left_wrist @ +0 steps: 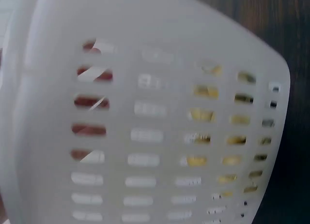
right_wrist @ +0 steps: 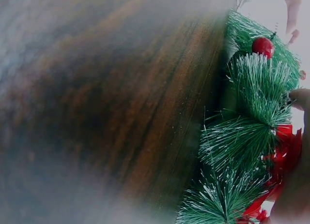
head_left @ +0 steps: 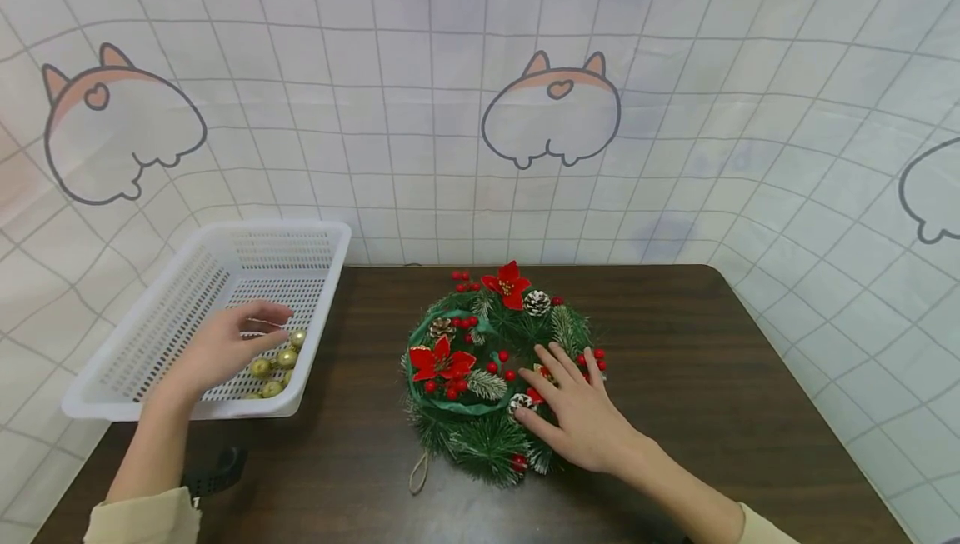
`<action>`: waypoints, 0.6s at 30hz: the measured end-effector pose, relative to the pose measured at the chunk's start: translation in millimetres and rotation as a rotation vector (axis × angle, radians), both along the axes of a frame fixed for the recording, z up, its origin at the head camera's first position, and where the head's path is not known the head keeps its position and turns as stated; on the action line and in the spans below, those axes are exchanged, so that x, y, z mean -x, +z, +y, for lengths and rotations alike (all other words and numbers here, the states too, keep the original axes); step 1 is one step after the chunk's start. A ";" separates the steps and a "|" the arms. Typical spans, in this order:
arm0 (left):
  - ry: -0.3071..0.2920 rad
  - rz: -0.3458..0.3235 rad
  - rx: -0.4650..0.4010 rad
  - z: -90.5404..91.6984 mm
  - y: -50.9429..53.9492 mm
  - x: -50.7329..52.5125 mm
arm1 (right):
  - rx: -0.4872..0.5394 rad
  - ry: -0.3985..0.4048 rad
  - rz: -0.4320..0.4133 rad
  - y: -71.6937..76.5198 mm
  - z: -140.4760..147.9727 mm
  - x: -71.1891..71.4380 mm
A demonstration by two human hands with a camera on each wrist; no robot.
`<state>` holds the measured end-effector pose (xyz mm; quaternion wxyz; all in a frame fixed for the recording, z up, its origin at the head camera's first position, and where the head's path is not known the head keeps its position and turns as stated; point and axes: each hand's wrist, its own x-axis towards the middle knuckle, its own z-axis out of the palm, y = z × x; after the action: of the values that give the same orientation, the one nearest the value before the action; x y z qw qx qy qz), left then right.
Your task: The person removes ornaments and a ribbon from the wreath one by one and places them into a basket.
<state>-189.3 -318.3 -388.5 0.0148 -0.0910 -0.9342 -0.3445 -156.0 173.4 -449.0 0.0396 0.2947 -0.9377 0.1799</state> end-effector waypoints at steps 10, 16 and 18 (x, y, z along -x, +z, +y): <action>-0.031 0.061 -0.062 29.6 7.9 -8.5 | -0.004 -0.001 -0.001 -0.1 0.4 0.1; -0.012 0.110 -0.093 48.9 7.9 -12.6 | -0.002 -0.001 0.005 -0.4 0.3 0.3; -0.016 0.126 -0.105 54.6 8.0 -14.0 | 0.000 -0.001 0.007 -0.3 0.2 0.3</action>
<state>-175.3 -263.6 -380.5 0.0758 -0.1189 -0.9115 -0.3865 -156.3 173.6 -449.3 0.0432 0.2948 -0.9377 0.1786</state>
